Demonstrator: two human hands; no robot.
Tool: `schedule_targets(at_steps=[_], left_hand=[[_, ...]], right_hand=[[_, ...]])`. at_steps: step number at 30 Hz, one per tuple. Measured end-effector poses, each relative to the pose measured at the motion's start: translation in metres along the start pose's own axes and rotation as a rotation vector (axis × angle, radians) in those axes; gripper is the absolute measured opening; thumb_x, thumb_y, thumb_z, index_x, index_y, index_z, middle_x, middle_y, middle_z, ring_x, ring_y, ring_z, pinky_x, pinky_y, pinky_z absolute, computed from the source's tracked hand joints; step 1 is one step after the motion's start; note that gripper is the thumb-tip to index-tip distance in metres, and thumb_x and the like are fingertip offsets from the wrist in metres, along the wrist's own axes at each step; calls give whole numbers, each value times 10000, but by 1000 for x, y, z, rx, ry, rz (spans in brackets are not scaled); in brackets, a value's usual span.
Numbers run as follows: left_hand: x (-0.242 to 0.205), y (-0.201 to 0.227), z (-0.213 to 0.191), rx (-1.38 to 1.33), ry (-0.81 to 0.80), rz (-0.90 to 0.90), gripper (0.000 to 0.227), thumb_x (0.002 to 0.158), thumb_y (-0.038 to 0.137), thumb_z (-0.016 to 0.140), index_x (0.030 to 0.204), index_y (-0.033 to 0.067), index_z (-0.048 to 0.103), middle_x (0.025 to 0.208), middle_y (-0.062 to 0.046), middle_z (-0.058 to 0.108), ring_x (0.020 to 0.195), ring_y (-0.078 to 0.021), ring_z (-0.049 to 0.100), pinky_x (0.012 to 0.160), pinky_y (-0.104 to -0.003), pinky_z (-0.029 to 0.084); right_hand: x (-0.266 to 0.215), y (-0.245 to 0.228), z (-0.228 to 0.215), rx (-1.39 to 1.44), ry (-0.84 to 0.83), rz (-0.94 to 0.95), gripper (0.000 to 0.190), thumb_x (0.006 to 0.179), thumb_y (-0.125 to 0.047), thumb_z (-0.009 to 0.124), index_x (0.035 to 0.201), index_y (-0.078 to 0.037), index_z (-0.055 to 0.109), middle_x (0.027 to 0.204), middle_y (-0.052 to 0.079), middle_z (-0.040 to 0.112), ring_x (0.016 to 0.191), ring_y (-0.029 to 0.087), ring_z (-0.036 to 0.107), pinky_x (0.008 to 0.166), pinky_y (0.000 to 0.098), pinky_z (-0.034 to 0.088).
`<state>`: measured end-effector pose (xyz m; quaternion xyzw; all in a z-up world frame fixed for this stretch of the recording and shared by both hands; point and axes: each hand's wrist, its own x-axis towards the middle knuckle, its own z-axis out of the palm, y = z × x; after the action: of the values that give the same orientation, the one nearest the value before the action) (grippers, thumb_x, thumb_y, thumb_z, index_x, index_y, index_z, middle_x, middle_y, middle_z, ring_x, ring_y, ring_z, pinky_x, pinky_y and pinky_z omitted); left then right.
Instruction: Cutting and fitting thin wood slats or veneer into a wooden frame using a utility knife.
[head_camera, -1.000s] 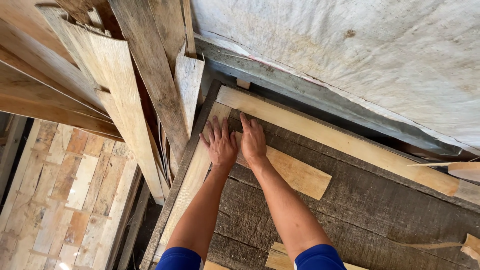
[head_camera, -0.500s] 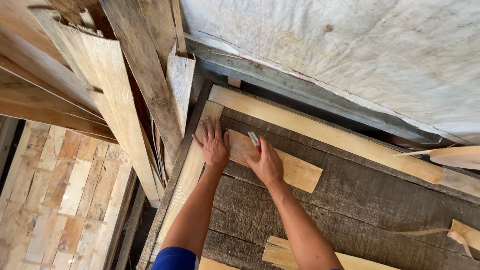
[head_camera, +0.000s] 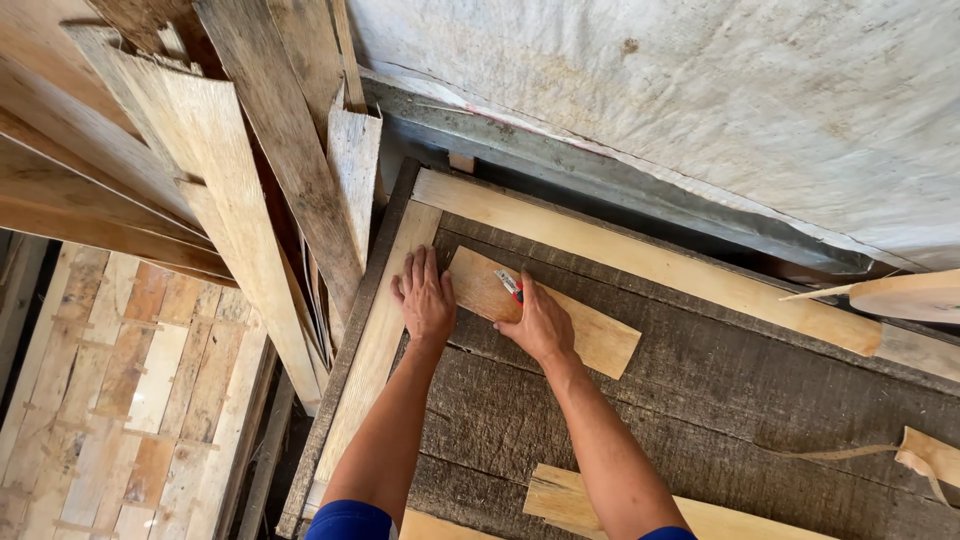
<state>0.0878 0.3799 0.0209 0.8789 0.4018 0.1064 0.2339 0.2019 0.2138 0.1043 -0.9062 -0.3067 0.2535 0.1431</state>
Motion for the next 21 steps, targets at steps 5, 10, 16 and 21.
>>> schedule_targets(at_steps=[5, 10, 16, 21], left_hand=[[-2, 4, -1, 27, 4, 3, 540, 1082, 381, 377, 1552, 120, 436, 1647, -103, 381, 1545, -314, 271, 1243, -578, 113], [-5, 2, 2, -34, 44, -1, 534, 1098, 375, 377, 1567, 124, 429, 1646, -87, 391, 1562, -313, 280, 1259, -583, 113], [-6, 5, -4, 8, 42, 48, 532, 1077, 368, 452, 1580, 200, 424, 1654, -113, 373, 1550, -347, 270, 1238, -601, 109], [-6, 4, -3, 56, 22, 65, 560, 1037, 433, 530, 1560, 250, 449, 1665, -129, 342, 1549, -365, 258, 1234, -610, 109]], right_hand=[[17, 0, -6, -38, -66, 17, 1190, 619, -426, 972, 1515, 16, 325, 1332, 232, 620, 1168, 330, 660, 984, 412, 565], [38, -1, -11, -60, -103, 7, 1114, 623, -416, 961, 1462, 16, 370, 1216, 224, 666, 1041, 309, 710, 896, 405, 611], [62, -10, -15, -91, -58, -37, 1061, 618, -398, 959, 1422, 7, 398, 1249, 207, 657, 1092, 315, 685, 929, 414, 586], [71, -20, -15, -76, -26, -50, 1102, 625, -357, 940, 1484, -4, 348, 1289, 200, 639, 1148, 332, 653, 943, 431, 565]])
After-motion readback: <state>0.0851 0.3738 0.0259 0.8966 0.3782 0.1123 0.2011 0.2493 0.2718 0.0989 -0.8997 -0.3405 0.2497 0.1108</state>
